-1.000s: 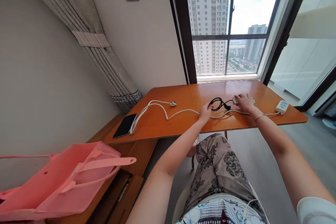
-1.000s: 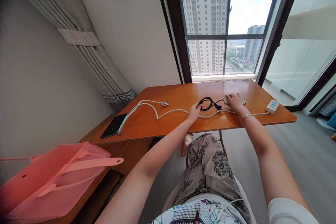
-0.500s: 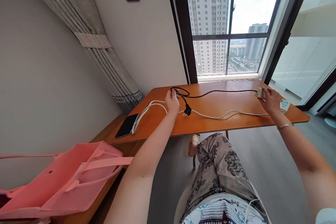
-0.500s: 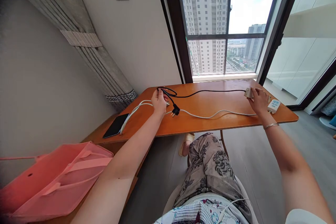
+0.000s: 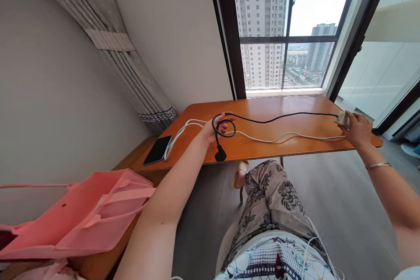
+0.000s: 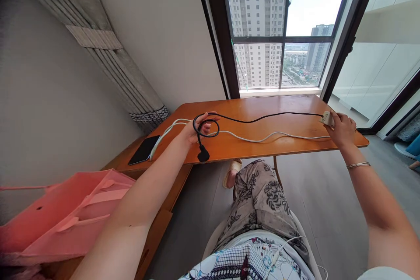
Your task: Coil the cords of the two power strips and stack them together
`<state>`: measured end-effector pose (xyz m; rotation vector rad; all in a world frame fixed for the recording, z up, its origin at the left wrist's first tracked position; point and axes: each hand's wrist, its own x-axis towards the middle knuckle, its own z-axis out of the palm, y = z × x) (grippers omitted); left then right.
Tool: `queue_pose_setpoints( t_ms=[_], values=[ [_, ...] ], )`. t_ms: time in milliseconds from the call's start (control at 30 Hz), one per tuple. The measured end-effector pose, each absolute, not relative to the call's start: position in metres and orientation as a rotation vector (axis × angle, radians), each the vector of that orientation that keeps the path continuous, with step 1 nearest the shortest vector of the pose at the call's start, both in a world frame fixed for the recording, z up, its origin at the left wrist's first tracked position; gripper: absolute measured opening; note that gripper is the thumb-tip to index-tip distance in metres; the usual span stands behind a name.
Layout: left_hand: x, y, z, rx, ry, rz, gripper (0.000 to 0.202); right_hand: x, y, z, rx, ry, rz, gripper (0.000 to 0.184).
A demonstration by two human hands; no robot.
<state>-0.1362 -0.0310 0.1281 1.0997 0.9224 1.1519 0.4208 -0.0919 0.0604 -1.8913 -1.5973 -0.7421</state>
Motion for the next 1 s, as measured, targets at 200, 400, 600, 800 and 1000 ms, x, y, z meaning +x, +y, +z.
queue_pose_setpoints(
  t_ms=[200,400,600,800,1000],
  values=[
    [-0.138,-0.047,0.132,1.262,0.927,0.932,0.032,0.431,-0.105,0.059,-2.008,-1.513,-0.691,0.047],
    [-0.152,-0.048,0.141,1.499,1.116,1.069,0.029,0.457,-0.114,0.054,-2.064,-1.395,-0.669,0.057],
    [-0.191,-0.037,0.15,2.187,1.724,1.112,0.026,0.499,-0.13,0.042,-2.194,-1.314,-0.71,0.051],
    [-0.228,-0.03,0.146,2.705,2.161,0.343,0.018,0.518,-0.139,0.034,-2.288,-1.494,-0.666,0.043],
    [-0.237,-0.018,0.135,2.895,1.995,-0.223,0.028,0.486,-0.135,0.042,-2.346,-1.905,-0.534,0.048]
  ],
)
